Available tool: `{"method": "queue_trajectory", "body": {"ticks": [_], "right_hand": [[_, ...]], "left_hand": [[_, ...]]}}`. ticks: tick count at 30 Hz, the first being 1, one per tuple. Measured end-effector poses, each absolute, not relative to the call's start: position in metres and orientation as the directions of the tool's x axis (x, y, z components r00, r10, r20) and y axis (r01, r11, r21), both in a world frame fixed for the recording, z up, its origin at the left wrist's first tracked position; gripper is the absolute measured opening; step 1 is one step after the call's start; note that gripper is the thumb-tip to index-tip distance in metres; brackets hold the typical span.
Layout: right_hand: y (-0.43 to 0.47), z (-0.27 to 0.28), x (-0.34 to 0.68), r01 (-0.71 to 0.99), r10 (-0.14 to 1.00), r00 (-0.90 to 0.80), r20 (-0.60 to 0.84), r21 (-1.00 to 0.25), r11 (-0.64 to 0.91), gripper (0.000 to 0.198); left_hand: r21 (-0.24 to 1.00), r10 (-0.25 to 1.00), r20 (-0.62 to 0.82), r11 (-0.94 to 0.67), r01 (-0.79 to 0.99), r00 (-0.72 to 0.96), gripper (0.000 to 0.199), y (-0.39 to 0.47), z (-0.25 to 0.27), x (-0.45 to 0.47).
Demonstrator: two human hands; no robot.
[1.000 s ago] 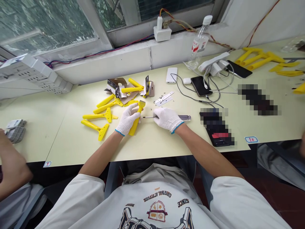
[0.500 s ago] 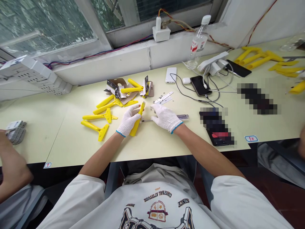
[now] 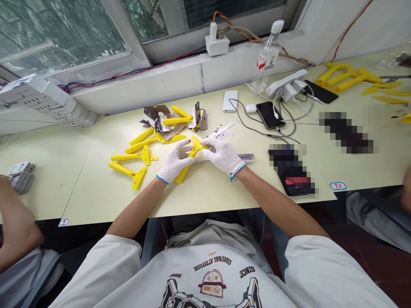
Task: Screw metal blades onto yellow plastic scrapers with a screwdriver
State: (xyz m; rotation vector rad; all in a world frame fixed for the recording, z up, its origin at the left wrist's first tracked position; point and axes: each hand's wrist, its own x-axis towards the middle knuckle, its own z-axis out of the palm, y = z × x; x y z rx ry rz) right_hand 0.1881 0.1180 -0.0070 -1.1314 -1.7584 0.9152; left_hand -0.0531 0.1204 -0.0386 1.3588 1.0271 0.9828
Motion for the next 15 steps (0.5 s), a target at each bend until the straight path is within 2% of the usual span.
{"method": "queue_trajectory", "body": {"ticks": [2, 5, 8, 10, 12, 15], "right_hand": [[0.119, -0.008, 0.189, 0.320, 0.942, -0.248, 0.228, -0.898, 0.301, 0.033], [0.121, -0.010, 0.190, 0.303, 0.953, -0.242, 0.182, -0.919, 0.252, 0.031], [0.124, -0.012, 0.190, 0.272, 0.962, -0.239, 0.134, -0.941, 0.199, 0.030], [0.125, -0.013, 0.189, 0.243, 0.966, -0.238, 0.099, -0.957, 0.158, 0.030], [0.126, -0.014, 0.188, 0.206, 0.970, -0.233, 0.064, -0.972, 0.114, 0.031], [0.127, -0.015, 0.186, 0.133, 0.975, -0.223, 0.011, -0.990, 0.041, 0.033]], "left_hand": [[0.999, 0.956, -0.012, -0.004, 0.055, 0.294, 0.084, 0.120, -0.038, -0.053], [0.995, 0.962, -0.008, -0.019, 0.096, 0.275, 0.067, 0.121, -0.038, -0.055], [0.939, 0.984, 0.103, -0.144, 0.311, 0.143, 0.051, 0.129, -0.040, -0.064], [0.811, 0.975, 0.215, -0.212, 0.546, 0.059, 0.048, 0.138, -0.041, -0.075], [0.621, 0.948, 0.317, -0.221, 0.752, 0.018, 0.049, 0.147, -0.041, -0.088], [0.426, 0.925, 0.373, -0.106, 0.898, -0.068, 0.055, 0.160, -0.041, -0.103]]}}
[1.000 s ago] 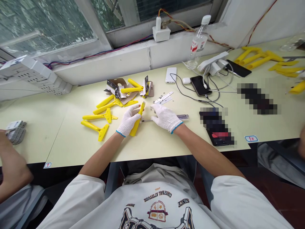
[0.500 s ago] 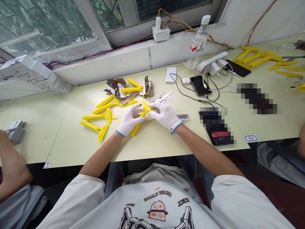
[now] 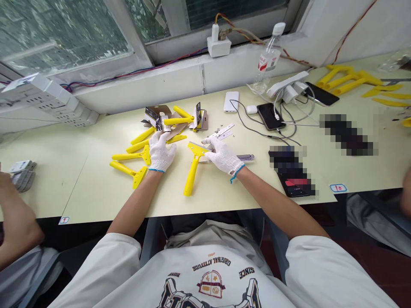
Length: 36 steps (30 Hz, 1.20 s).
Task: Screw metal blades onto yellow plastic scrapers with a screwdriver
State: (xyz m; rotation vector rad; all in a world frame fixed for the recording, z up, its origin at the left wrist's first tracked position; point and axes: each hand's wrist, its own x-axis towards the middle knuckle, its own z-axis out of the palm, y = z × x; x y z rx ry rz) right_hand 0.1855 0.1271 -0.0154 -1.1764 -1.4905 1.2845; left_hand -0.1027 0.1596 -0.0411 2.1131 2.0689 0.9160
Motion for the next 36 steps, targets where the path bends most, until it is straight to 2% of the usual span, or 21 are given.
{"method": "queue_trajectory", "body": {"ticks": [2, 4, 9, 12, 17, 22, 27, 29, 31, 34, 36], "right_hand": [[0.127, -0.017, 0.184, 0.079, 0.973, -0.226, -0.035, -0.997, -0.018, 0.033], [0.127, -0.018, 0.184, 0.036, 0.965, -0.248, -0.090, -0.996, -0.083, 0.037], [0.124, -0.014, 0.180, -0.197, 0.901, -0.317, -0.296, -0.909, -0.367, 0.045], [0.120, -0.008, 0.175, -0.318, 0.882, -0.294, -0.368, -0.832, -0.454, 0.045], [0.117, -0.003, 0.169, -0.370, 0.883, -0.280, -0.378, -0.806, -0.462, 0.041], [0.107, 0.006, 0.172, -0.398, 0.898, -0.285, -0.336, -0.811, -0.429, 0.038], [0.063, -0.007, 0.183, -0.452, 0.937, -0.116, -0.328, -0.823, -0.344, 0.042], [0.044, -0.021, 0.190, -0.460, 0.929, -0.002, -0.371, -0.824, -0.330, 0.047], [0.030, -0.034, 0.200, -0.426, 0.922, -0.009, -0.388, -0.832, -0.354, 0.054], [0.017, -0.046, 0.218, -0.342, 0.947, -0.063, -0.315, -0.885, -0.317, 0.062], [0.013, -0.049, 0.228, -0.327, 0.945, -0.136, -0.297, -0.887, -0.326, 0.055]], "left_hand": [[0.381, 0.925, 0.354, -0.007, 0.925, -0.139, 0.059, 0.167, -0.043, -0.108], [0.388, 0.929, 0.318, 0.054, 0.920, -0.189, 0.062, 0.173, -0.046, -0.112], [0.564, 0.931, 0.290, 0.020, 0.826, -0.220, 0.074, 0.192, -0.054, -0.119], [0.648, 0.924, 0.305, -0.023, 0.761, -0.231, 0.073, 0.202, -0.056, -0.125], [0.702, 0.900, 0.345, -0.060, 0.710, -0.265, 0.059, 0.207, -0.056, -0.133], [0.849, 0.805, 0.368, -0.087, 0.521, -0.465, 0.047, 0.203, -0.059, -0.136], [0.922, 0.706, 0.348, -0.140, 0.360, -0.616, 0.050, 0.202, -0.060, -0.132], [0.923, 0.707, 0.364, -0.187, 0.336, -0.607, 0.054, 0.202, -0.059, -0.128], [0.921, 0.734, 0.371, -0.212, 0.327, -0.568, 0.054, 0.200, -0.057, -0.124], [0.913, 0.783, 0.367, -0.201, 0.354, -0.502, 0.028, 0.194, -0.055, -0.117], [0.880, 0.787, 0.419, -0.230, 0.415, -0.452, 0.012, 0.186, -0.054, -0.112]]}}
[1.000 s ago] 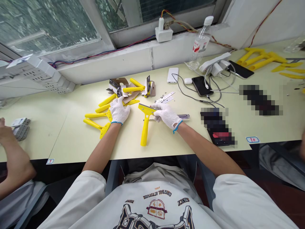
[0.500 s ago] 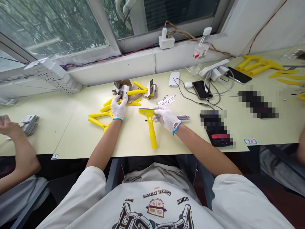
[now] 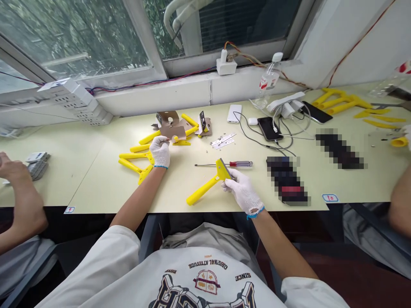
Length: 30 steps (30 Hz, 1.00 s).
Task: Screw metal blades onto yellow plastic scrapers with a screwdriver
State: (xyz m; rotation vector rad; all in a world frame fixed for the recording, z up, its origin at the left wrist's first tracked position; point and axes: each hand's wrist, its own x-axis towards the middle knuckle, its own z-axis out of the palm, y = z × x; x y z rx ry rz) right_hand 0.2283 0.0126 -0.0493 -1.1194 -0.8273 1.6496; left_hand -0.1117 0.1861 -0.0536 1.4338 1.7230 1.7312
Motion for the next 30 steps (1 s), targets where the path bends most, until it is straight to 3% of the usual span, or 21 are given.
{"method": "queue_trajectory", "body": {"ticks": [5, 10, 12, 16, 22, 30], "right_hand": [[0.008, -0.052, 0.236, -0.364, 0.932, -0.244, -0.266, -0.866, -0.343, 0.036], [0.013, -0.052, 0.238, -0.623, 0.963, -0.027, -0.268, -0.748, -0.226, 0.044], [0.016, -0.052, 0.242, -0.692, 0.960, 0.062, -0.274, -0.704, -0.157, 0.043], [0.017, -0.050, 0.242, -0.654, 0.960, 0.150, -0.237, -0.752, -0.084, 0.039], [0.009, -0.049, 0.235, -0.410, 0.983, 0.156, -0.097, -0.912, -0.025, 0.034], [0.009, -0.044, 0.234, -0.459, 0.981, 0.146, -0.128, -0.887, -0.048, 0.034]], "left_hand": [[0.726, 0.711, 0.655, -0.500, 0.471, -0.254, 0.014, 0.159, -0.040, -0.098], [0.618, 0.757, 0.611, -0.640, 0.456, 0.233, 0.017, 0.118, -0.019, -0.084], [0.600, 0.735, 0.595, -0.675, 0.430, 0.325, 0.019, 0.096, -0.016, -0.077], [0.662, 0.765, 0.549, -0.644, 0.383, 0.336, 0.022, 0.049, -0.019, -0.061], [0.743, 0.829, 0.525, -0.557, 0.371, 0.193, 0.017, 0.019, -0.028, -0.046], [0.800, 0.868, 0.487, -0.487, 0.350, 0.095, 0.009, 0.024, -0.036, -0.049]]}}
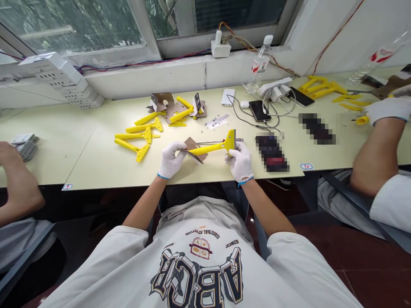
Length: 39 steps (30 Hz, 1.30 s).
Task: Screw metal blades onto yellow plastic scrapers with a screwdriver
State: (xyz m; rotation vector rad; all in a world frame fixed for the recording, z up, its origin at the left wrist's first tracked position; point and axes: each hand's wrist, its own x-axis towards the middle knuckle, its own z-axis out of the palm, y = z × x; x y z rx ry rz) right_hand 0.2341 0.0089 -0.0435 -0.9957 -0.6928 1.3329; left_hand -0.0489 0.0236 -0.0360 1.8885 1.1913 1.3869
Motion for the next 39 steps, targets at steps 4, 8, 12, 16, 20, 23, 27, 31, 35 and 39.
{"method": "queue_trajectory", "body": {"ticks": [4, 8, 12, 16, 20, 23, 27, 31, 35, 39], "right_hand": [[0.008, -0.041, 0.233, -0.430, 0.980, 0.155, -0.125, -0.902, -0.047, 0.033], [0.007, -0.039, 0.235, -0.515, 0.974, 0.160, -0.162, -0.855, -0.058, 0.032], [0.008, -0.041, 0.235, -0.456, 0.981, 0.095, -0.170, -0.883, -0.109, 0.034], [0.007, -0.047, 0.234, -0.160, 0.990, -0.031, -0.138, -0.977, -0.141, 0.035], [0.003, -0.050, 0.235, 0.012, 0.992, -0.104, -0.071, -0.997, -0.070, 0.031], [0.001, -0.047, 0.233, 0.014, 0.994, -0.076, -0.074, -0.997, -0.073, 0.030], [0.001, -0.042, 0.230, 0.003, 0.994, -0.021, -0.103, -0.995, -0.103, 0.032], [0.002, -0.040, 0.230, 0.009, 0.994, -0.015, -0.109, -0.994, -0.108, 0.031], [0.003, -0.043, 0.230, 0.032, 0.994, 0.007, -0.108, -0.994, -0.108, 0.030], [0.006, -0.048, 0.229, 0.057, 0.995, 0.045, -0.092, -0.994, -0.094, 0.034]], "left_hand": [[0.806, 0.865, 0.491, -0.497, 0.320, 0.106, 0.010, 0.024, -0.040, -0.050], [0.806, 0.847, 0.524, -0.527, 0.270, 0.088, 0.014, 0.027, -0.043, -0.051], [0.788, 0.839, 0.517, -0.544, 0.290, 0.171, 0.021, 0.027, -0.045, -0.049], [0.754, 0.818, 0.510, -0.574, 0.320, 0.266, 0.028, 0.020, -0.048, -0.041], [0.761, 0.886, 0.440, -0.456, 0.462, 0.150, 0.040, 0.009, -0.052, -0.034], [0.745, 0.909, 0.417, -0.341, 0.573, -0.001, 0.029, 0.002, -0.052, -0.036], [0.691, 0.936, 0.326, -0.334, 0.641, 0.137, 0.005, -0.003, -0.043, -0.040], [0.682, 0.916, 0.297, -0.402, 0.611, 0.271, 0.020, -0.005, -0.033, -0.042], [0.713, 0.878, 0.310, -0.468, 0.522, 0.365, 0.040, -0.006, -0.032, -0.043], [0.692, 0.823, 0.381, -0.556, 0.459, 0.422, 0.050, -0.006, -0.037, -0.044]]}}
